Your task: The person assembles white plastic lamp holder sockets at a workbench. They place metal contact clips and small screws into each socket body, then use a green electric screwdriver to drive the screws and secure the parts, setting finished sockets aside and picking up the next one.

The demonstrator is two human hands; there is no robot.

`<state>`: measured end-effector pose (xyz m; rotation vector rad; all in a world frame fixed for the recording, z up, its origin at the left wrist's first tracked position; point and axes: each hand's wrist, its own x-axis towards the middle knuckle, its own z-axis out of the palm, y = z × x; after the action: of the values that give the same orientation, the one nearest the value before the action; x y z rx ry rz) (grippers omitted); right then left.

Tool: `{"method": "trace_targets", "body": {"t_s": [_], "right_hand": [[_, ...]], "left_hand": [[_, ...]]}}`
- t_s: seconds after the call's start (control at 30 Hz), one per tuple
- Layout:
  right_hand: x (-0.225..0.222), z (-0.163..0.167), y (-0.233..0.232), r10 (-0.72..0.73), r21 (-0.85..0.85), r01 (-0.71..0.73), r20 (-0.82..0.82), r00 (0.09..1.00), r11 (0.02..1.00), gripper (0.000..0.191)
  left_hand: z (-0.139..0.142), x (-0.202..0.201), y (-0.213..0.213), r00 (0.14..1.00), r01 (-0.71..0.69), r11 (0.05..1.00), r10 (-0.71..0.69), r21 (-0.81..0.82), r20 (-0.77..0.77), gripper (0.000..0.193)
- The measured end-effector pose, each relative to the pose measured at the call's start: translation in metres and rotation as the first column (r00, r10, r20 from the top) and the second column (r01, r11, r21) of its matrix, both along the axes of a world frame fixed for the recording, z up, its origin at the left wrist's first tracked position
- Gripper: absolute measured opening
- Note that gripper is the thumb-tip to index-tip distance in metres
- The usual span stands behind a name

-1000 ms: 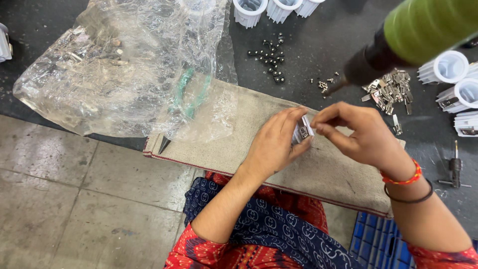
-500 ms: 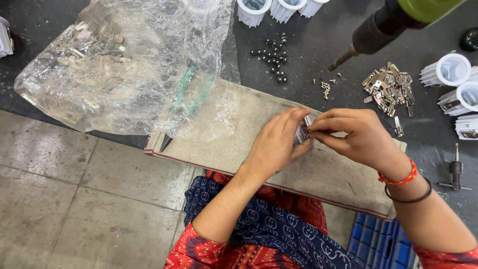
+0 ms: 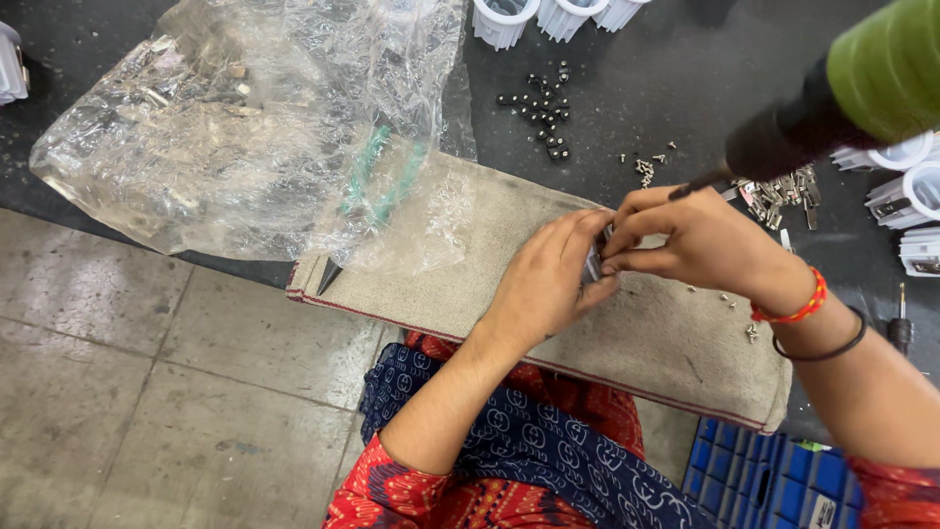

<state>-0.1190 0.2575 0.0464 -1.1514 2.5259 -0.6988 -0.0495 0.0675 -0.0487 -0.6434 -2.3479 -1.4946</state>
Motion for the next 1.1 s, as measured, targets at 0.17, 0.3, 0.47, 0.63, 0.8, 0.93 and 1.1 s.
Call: {"method": "trace_targets", "body": {"t_s": [0.17, 0.3, 0.47, 0.63, 0.8, 0.93, 1.1], "right_hand": [[0.005, 0.004, 0.001, 0.048, 0.033, -0.048, -0.022, 0.999, 0.998, 0.012], [0.011, 0.001, 0.002, 0.015, 0.023, -0.014, -0.029, 0.999, 1.000, 0.013], [0.020, -0.007, -0.003, -0.046, -0.041, 0.043, -0.080, 0.996, 0.998, 0.009], [0.023, -0.009, -0.003, -0.245, -0.046, 0.249, 0.068, 0.967, 0.967, 0.013], [0.021, -0.016, -0.002, -0.373, -0.030, 0.386, 0.199, 0.906, 0.922, 0.012], [0.020, -0.022, 0.003, -0.365, -0.071, 0.383, 0.188, 0.912, 0.921, 0.013], [0.022, -0.020, -0.001, -0.296, -0.147, 0.305, 0.083, 0.952, 0.941, 0.013]], "left_hand": [[-0.002, -0.001, 0.002, 1.000, -0.020, 1.000, 0.020, -0.005, -0.021, 0.068], [-0.003, -0.001, 0.003, 0.999, -0.025, 1.000, 0.025, -0.001, -0.023, 0.065], [-0.004, 0.000, 0.002, 1.000, -0.011, 1.000, 0.012, 0.006, -0.009, 0.066], [-0.004, -0.002, 0.003, 1.000, -0.015, 1.000, 0.015, -0.006, -0.017, 0.067], [-0.006, -0.001, 0.004, 1.000, -0.018, 1.000, 0.018, -0.004, -0.025, 0.067], [-0.005, -0.001, 0.002, 0.999, -0.017, 1.000, 0.017, 0.009, -0.028, 0.066], [-0.005, -0.001, 0.002, 0.999, -0.017, 1.000, 0.017, 0.001, -0.045, 0.068]]}}
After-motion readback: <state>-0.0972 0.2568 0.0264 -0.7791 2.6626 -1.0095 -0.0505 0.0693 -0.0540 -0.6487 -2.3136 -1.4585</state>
